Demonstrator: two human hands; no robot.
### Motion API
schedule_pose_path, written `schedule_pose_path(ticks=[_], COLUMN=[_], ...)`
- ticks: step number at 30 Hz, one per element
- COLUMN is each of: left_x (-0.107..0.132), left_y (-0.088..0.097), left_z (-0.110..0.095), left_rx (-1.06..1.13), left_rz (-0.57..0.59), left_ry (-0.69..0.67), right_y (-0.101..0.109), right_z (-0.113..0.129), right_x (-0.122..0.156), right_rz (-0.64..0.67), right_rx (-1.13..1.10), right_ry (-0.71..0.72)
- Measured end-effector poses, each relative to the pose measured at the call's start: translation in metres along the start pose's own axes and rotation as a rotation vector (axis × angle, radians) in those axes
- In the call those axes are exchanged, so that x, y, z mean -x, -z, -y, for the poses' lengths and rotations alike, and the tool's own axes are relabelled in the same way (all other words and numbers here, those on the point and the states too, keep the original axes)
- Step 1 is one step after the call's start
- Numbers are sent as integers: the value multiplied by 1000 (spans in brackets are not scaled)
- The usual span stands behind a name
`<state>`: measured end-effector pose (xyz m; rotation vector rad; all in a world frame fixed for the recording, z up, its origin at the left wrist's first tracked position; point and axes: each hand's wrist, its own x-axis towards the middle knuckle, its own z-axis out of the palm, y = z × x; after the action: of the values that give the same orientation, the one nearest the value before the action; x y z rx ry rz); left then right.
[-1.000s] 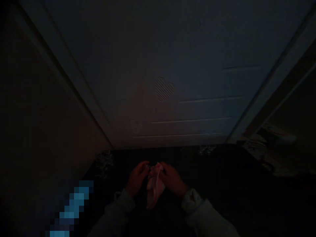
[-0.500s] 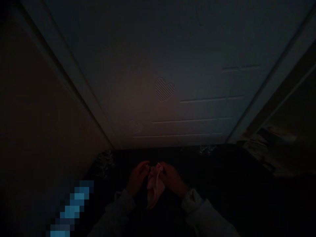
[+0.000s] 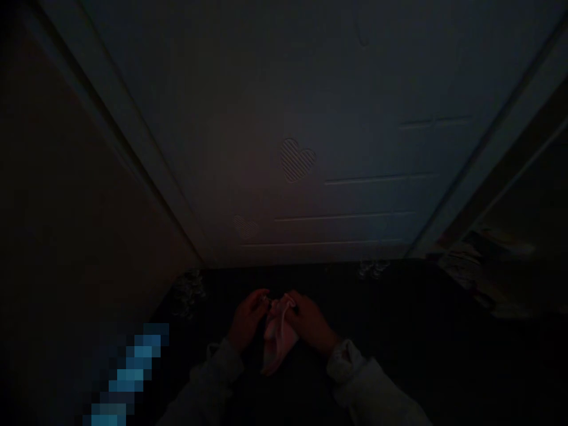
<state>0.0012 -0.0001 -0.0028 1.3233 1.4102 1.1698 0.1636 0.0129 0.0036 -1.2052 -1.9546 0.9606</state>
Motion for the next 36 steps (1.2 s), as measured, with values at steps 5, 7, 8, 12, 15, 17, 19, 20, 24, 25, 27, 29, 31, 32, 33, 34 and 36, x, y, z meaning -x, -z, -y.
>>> schedule_pose_path(ticks=[5, 7, 8, 12, 15, 17, 19, 20, 24, 25, 27, 29, 31, 32, 33, 34, 36], left_x=[1, 1, 1, 2, 3, 3, 3, 3, 3, 3, 2, 2, 2, 2, 3, 3, 3], left_y=[0, 0, 0, 0, 0, -1, -1, -1, 0, 0, 1, 1, 1, 1, 1, 1, 2], left_z=[0, -1, -1, -4, -7, -8, -7, -6, 0, 2, 3, 3, 2, 2, 1, 0, 0], left_rx=[20, 26, 28, 22, 24, 28, 37, 42, 60, 64, 66, 66, 83, 95, 106, 114, 127], left_rz=[2, 3, 4, 28, 35, 37, 43, 50, 71, 71, 66, 66, 68, 67, 65, 61, 55], left_ry=[2, -2, -5, -16, -4, 8, 11, 9, 1, -2, -8, -4, 10, 18, 22, 22, 21], right_y=[0, 0, 0, 1, 2, 2, 1, 1, 1, 1, 1, 1, 0, 0, 0, 0, 0], right_z=[0, -1, -1, 0, 1, 1, 0, 0, -1, -1, -1, -1, -1, -1, -2, -2, -3], right_x=[1, 0, 0, 0, 1, 1, 1, 1, 1, 1, 1, 1, 0, 0, 0, 0, 0], right_rz=[-21, -26, -27, -12, -5, -5, -5, -4, -7, -12, -20, -27, -29, -33, -35, -40, -52], right_rx=[-97, -139, -156, -206, -203, -195, -200, -207, -251, -264, -290, -313, -336, -344, -350, -353, -353], right_ry=[-12, -12, -9, 4, 11, 12, 12, 12, -23, -34, -51, -66, -77, -76, -73, -70, -76])
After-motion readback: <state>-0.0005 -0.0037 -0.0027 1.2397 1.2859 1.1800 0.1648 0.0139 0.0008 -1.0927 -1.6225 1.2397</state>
